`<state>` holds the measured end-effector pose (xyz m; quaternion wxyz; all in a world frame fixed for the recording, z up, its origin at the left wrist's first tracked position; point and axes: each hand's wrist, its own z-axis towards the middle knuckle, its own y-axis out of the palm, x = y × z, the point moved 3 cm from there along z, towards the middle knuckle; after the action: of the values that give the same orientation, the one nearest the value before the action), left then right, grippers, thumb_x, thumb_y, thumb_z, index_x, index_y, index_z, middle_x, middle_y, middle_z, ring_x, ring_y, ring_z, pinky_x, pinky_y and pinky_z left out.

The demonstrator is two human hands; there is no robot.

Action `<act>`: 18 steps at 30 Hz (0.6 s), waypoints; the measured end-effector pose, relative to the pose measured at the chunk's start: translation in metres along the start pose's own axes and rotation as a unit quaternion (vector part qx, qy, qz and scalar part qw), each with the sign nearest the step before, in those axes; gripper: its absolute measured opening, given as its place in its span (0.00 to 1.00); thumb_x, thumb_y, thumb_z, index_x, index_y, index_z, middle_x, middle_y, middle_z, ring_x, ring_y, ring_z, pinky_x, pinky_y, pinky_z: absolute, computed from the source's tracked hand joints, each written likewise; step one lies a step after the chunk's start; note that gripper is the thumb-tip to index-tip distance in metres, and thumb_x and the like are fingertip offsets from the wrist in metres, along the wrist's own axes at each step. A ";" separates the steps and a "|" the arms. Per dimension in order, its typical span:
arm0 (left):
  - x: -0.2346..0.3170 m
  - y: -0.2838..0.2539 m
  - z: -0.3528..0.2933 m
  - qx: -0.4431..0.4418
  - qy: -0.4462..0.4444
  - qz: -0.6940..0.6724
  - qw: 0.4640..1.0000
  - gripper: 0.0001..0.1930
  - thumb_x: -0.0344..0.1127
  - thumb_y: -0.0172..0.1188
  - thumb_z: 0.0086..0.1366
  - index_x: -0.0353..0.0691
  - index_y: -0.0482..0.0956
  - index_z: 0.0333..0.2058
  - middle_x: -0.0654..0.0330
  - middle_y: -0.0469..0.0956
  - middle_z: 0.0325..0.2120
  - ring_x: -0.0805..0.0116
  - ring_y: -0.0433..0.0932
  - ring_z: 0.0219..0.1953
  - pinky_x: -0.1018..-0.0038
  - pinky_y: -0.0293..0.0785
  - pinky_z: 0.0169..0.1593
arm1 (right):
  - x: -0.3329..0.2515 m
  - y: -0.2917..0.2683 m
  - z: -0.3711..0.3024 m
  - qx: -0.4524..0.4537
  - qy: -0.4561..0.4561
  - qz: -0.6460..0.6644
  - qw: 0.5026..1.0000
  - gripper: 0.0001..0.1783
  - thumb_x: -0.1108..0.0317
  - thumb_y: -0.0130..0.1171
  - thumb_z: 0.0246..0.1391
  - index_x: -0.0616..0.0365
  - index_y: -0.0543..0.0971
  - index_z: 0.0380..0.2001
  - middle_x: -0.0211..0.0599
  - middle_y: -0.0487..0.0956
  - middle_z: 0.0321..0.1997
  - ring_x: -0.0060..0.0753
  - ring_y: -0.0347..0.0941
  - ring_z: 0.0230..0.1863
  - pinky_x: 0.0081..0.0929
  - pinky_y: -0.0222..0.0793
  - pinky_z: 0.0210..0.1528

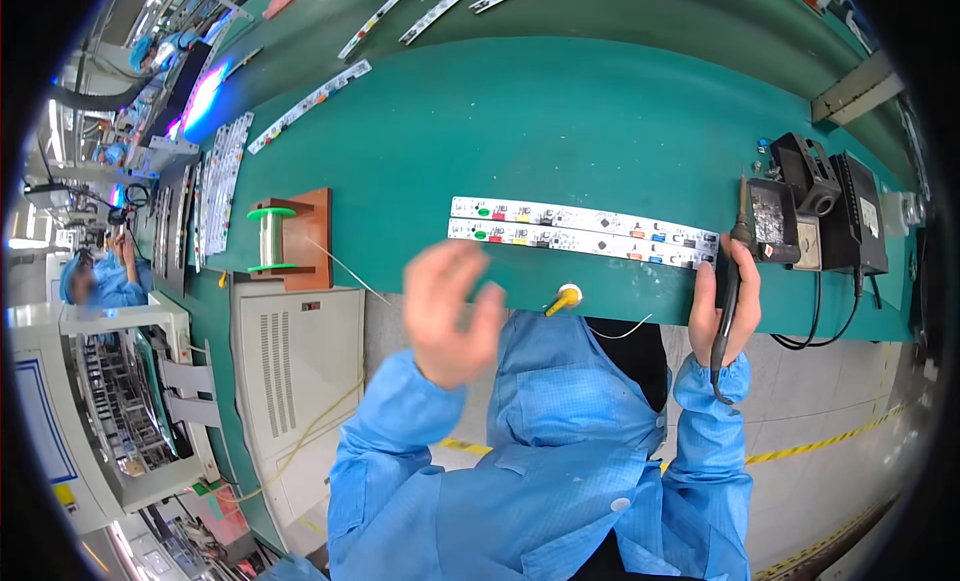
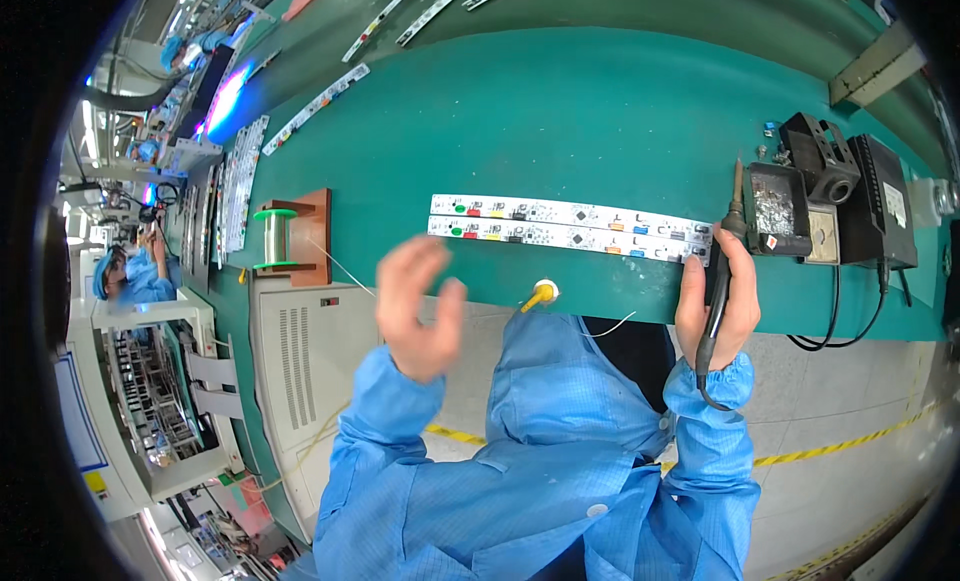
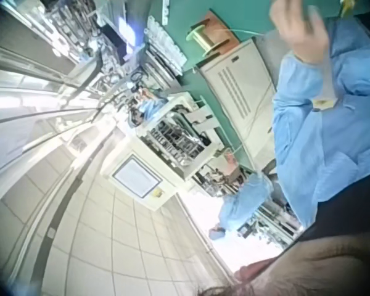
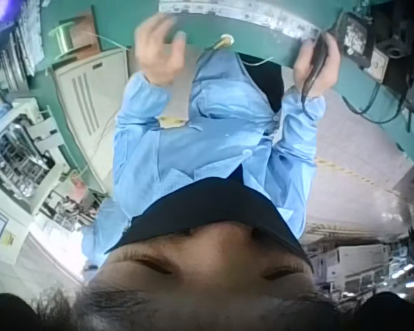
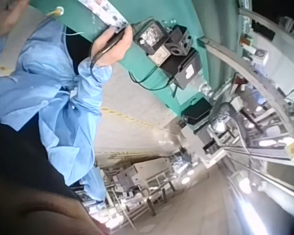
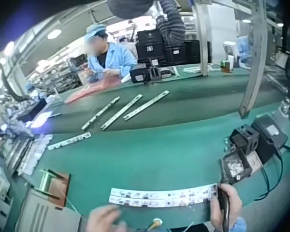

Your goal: Soldering electronic components onto long LED light strips at a manual assembly station.

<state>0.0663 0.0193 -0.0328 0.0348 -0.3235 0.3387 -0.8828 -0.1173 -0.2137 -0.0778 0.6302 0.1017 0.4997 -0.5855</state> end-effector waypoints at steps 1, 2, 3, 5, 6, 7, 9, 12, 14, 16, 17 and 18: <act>0.013 0.008 -0.011 -0.035 0.036 -0.058 0.997 0.19 0.24 0.63 0.46 0.35 0.78 0.41 0.50 0.76 0.41 0.52 0.75 0.44 0.61 0.72 0.47 | -0.001 0.000 0.000 0.004 -0.003 0.003 1.000 0.23 0.79 0.56 0.53 0.69 0.68 0.53 0.55 0.75 0.52 0.41 0.72 0.55 0.33 0.66 0.57; 0.023 0.018 -0.023 -0.067 0.071 -0.115 0.989 0.20 0.25 0.64 0.44 0.36 0.78 0.40 0.52 0.76 0.41 0.54 0.75 0.44 0.61 0.72 0.45 | 0.000 0.003 0.000 0.007 -0.009 0.006 1.000 0.22 0.79 0.56 0.54 0.69 0.68 0.53 0.55 0.75 0.52 0.42 0.72 0.55 0.33 0.66 0.57; 0.037 0.031 -0.029 -0.080 0.089 -0.122 0.985 0.20 0.26 0.66 0.42 0.38 0.79 0.39 0.54 0.76 0.40 0.56 0.74 0.42 0.62 0.71 0.44 | 0.003 0.002 -0.001 0.008 -0.003 0.002 1.000 0.23 0.79 0.56 0.54 0.68 0.67 0.54 0.55 0.74 0.53 0.42 0.71 0.56 0.34 0.65 0.58; 0.059 0.055 -0.032 -0.101 0.110 -0.101 0.984 0.21 0.31 0.69 0.39 0.40 0.80 0.38 0.58 0.75 0.38 0.59 0.73 0.40 0.64 0.69 0.42 | 0.003 0.003 -0.003 0.014 0.004 0.012 1.000 0.23 0.79 0.55 0.55 0.68 0.67 0.54 0.54 0.74 0.53 0.41 0.71 0.56 0.34 0.65 0.58; 0.064 0.065 -0.032 -0.110 0.114 -0.077 0.984 0.22 0.34 0.70 0.38 0.41 0.80 0.37 0.60 0.75 0.36 0.61 0.73 0.38 0.65 0.67 0.40 | 0.003 0.004 -0.004 0.024 0.014 0.022 0.999 0.23 0.79 0.55 0.55 0.68 0.66 0.55 0.54 0.74 0.54 0.41 0.70 0.56 0.33 0.64 0.59; 0.067 0.074 -0.030 -0.108 0.113 -0.066 0.985 0.19 0.36 0.69 0.40 0.42 0.81 0.35 0.63 0.75 0.34 0.63 0.72 0.36 0.65 0.65 0.39 | 0.005 0.005 -0.004 0.020 0.009 0.022 1.000 0.23 0.79 0.55 0.55 0.68 0.66 0.55 0.54 0.74 0.54 0.41 0.70 0.56 0.33 0.64 0.59; 0.066 0.089 -0.034 -0.093 0.125 -0.059 0.986 0.16 0.35 0.68 0.41 0.42 0.81 0.33 0.63 0.75 0.33 0.64 0.72 0.36 0.65 0.64 0.38 | 0.009 0.004 -0.005 0.020 0.013 0.029 0.999 0.23 0.79 0.55 0.56 0.67 0.66 0.55 0.54 0.74 0.53 0.40 0.70 0.57 0.33 0.64 0.59; 0.064 0.093 -0.034 -0.082 0.142 -0.047 0.985 0.11 0.32 0.65 0.43 0.42 0.80 0.30 0.63 0.74 0.32 0.66 0.71 0.35 0.66 0.63 0.36 | 0.007 0.005 -0.006 0.024 0.017 0.019 0.999 0.23 0.78 0.55 0.56 0.67 0.66 0.55 0.53 0.74 0.53 0.40 0.70 0.56 0.34 0.63 0.59; 0.063 0.093 -0.032 -0.069 0.144 -0.049 0.986 0.11 0.31 0.63 0.42 0.41 0.80 0.28 0.63 0.74 0.30 0.66 0.71 0.34 0.66 0.63 0.35 | 0.008 0.005 -0.006 0.021 0.008 0.019 1.000 0.23 0.78 0.55 0.56 0.66 0.66 0.56 0.52 0.74 0.53 0.39 0.71 0.56 0.34 0.64 0.59; 0.062 0.096 -0.031 -0.059 0.138 -0.053 0.987 0.10 0.31 0.63 0.42 0.40 0.79 0.28 0.63 0.74 0.30 0.66 0.71 0.33 0.66 0.63 0.35 | 0.007 0.006 -0.005 0.037 0.014 0.021 0.999 0.23 0.79 0.55 0.56 0.66 0.66 0.56 0.50 0.74 0.53 0.38 0.71 0.55 0.33 0.65 0.58; 0.061 0.096 -0.030 -0.052 0.137 -0.060 0.987 0.09 0.30 0.62 0.42 0.40 0.79 0.27 0.63 0.74 0.30 0.65 0.71 0.33 0.67 0.64 0.35 | 0.008 0.006 -0.006 0.038 0.020 0.022 0.999 0.23 0.79 0.55 0.56 0.66 0.66 0.56 0.50 0.74 0.53 0.37 0.71 0.55 0.32 0.65 0.58; 0.059 0.096 -0.030 -0.049 0.134 -0.058 0.988 0.09 0.30 0.62 0.42 0.40 0.79 0.27 0.63 0.74 0.30 0.65 0.71 0.33 0.67 0.64 0.35 | 0.009 0.005 -0.006 0.034 0.018 0.023 0.999 0.23 0.79 0.55 0.56 0.66 0.66 0.56 0.50 0.74 0.53 0.37 0.71 0.55 0.32 0.65 0.58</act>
<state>-0.0132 -0.0538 -0.0765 -0.0776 -0.2226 0.3637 -0.9012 -0.1175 -0.2132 -0.0896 0.6308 0.1452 0.4878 -0.5857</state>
